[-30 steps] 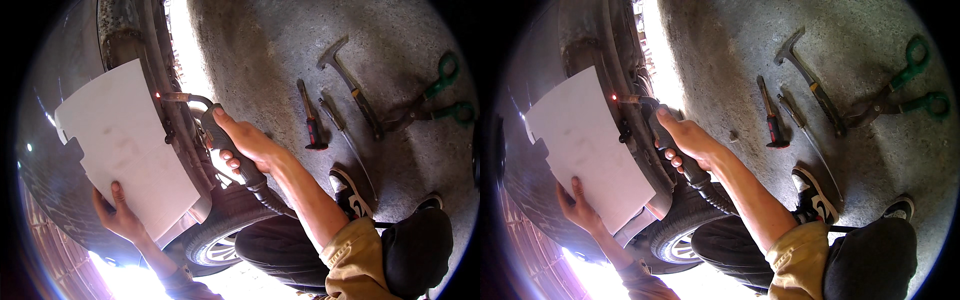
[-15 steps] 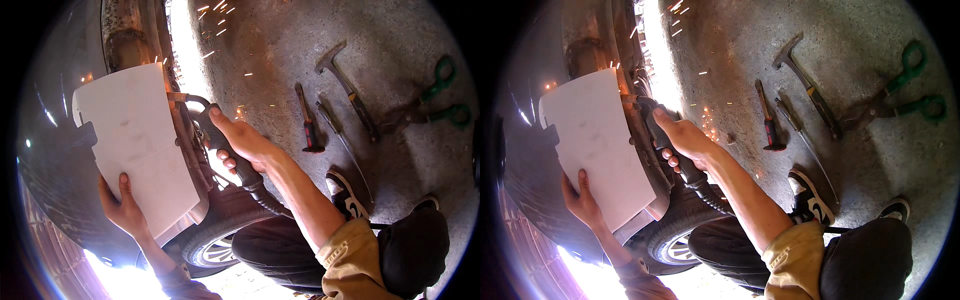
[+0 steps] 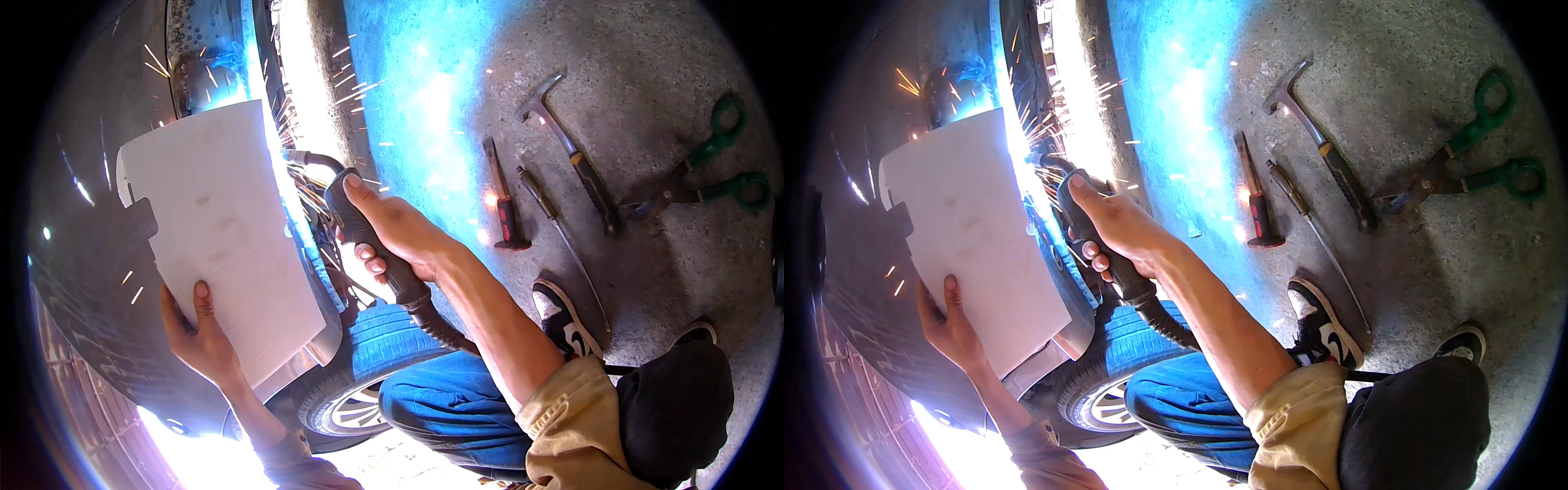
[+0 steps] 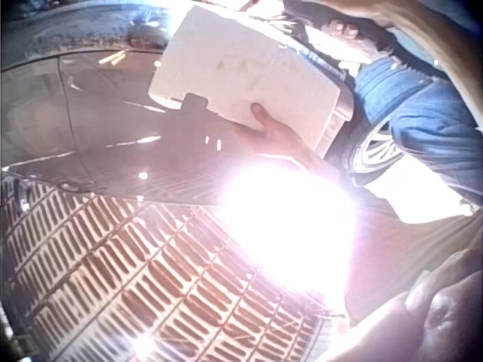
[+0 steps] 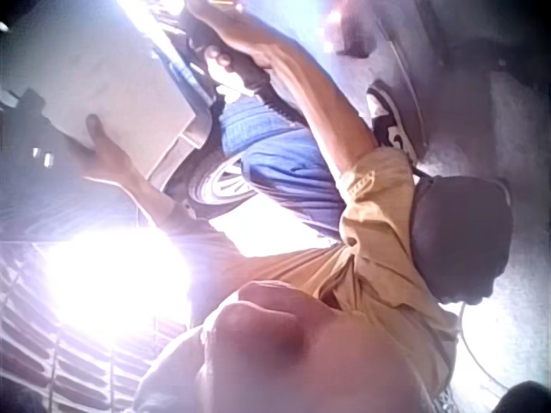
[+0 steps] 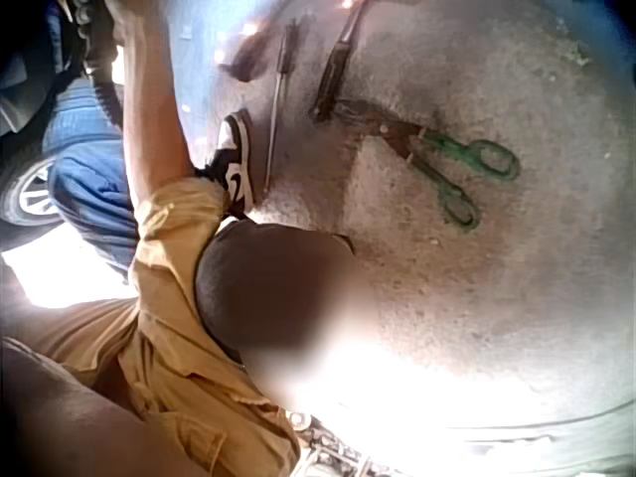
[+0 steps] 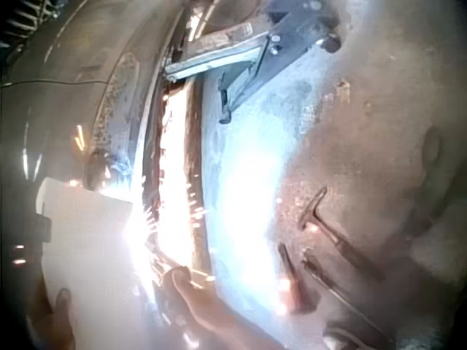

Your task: The person welds a white metal panel onto the lower side of a car's wheel arch using a handheld welding torch. They hold the panel in place with one hand while operating the torch with the other, creating sparks and smoke as they secure the piece.

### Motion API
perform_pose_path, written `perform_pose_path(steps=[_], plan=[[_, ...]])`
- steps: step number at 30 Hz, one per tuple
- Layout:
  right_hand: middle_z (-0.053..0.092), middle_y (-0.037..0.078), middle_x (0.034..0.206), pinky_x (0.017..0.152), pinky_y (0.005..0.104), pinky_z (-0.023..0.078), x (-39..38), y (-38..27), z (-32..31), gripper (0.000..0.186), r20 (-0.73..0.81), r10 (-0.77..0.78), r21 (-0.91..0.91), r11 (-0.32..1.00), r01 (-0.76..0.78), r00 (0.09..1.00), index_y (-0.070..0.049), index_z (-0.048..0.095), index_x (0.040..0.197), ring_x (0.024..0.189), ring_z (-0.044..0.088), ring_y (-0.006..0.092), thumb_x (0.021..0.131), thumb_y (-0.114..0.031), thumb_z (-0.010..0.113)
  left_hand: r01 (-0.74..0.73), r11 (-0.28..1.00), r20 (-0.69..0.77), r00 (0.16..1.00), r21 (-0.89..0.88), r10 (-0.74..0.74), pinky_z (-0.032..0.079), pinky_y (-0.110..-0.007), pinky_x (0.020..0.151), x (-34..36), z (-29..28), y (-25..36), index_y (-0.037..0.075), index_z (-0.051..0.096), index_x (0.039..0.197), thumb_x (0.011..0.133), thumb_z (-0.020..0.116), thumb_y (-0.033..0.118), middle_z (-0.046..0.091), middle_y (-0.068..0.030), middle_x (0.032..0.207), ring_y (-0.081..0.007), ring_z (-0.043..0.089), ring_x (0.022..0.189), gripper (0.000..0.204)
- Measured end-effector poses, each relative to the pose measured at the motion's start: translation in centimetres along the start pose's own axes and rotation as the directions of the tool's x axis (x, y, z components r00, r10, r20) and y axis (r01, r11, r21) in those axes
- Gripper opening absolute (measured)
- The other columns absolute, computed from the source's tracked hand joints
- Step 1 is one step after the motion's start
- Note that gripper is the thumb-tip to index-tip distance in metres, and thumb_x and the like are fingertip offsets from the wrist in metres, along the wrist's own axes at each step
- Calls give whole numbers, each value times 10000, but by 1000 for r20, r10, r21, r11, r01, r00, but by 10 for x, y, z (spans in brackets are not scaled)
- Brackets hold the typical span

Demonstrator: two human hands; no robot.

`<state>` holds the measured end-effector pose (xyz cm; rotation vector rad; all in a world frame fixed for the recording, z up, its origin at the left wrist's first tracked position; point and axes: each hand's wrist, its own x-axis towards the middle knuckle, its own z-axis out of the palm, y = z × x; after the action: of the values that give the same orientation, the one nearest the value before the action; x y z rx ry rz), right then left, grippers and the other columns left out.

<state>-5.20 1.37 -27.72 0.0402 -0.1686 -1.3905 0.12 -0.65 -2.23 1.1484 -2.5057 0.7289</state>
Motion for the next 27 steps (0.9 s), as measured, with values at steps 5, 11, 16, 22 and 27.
perform_pose_path(steps=[5, 11, 16, 22, 27], plan=[[416, -34, 524, 414, 282, 369, 0, -1, -1, 693, 8, 5, -4, 1000, -5, 1000, -46, 548, 846, 410, 414, 82, 870, -733, 460, -50, 998, -13, 999, 47, 51, 489, -352, 892, 1, 0, 2, 13, 548, 1309, 871, 698, 435, 616, -155, 1229, -256, 604, 1082, 627], [416, -39, 530, 412, 279, 379, -1, 0, -1, 699, 1, 12, 7, 1000, -12, 1000, -47, 548, 841, 413, 416, 79, 861, -740, 462, -45, 996, -9, 999, 81, 46, 501, -355, 868, 2, -2, -1, 23, 547, 1315, 860, 702, 452, 628, -152, 1207, -261, 622, 1052, 644], [415, -41, 534, 407, 274, 374, -1, 1, 0, 689, -1, 3, 9, 1000, -3, 1000, -48, 552, 853, 412, 411, 76, 872, -730, 458, -14, 998, -7, 1000, 66, 15, 506, -351, 860, 2, -2, -4, 29, 546, 1317, 860, 701, 454, 636, -146, 1190, -249, 629, 1039, 642], [413, -38, 535, 407, 270, 365, -1, -2, 1, 701, 38, 13, 0, 1000, -13, 999, -46, 583, 892, 417, 402, 73, 878, -732, 440, -7, 994, -60, 998, 106, 13, 499, -341, 887, 0, -3, -1, -4, 529, 1321, 871, 711, 397, 609, -149, 1235, -242, 608, 1074, 630], [401, -40, 538, 413, 266, 354, 2, 1, -6, 713, 8, 24, 45, 999, -25, 1000, -49, 588, 897, 418, 383, 73, 871, -744, 434, 30, 999, -128, 991, 13, -28, 467, -321, 933, 2, -2, 3, -30, 525, 1320, 900, 697, 310, 586, -155, 1274, -228, 581, 1111, 567]])
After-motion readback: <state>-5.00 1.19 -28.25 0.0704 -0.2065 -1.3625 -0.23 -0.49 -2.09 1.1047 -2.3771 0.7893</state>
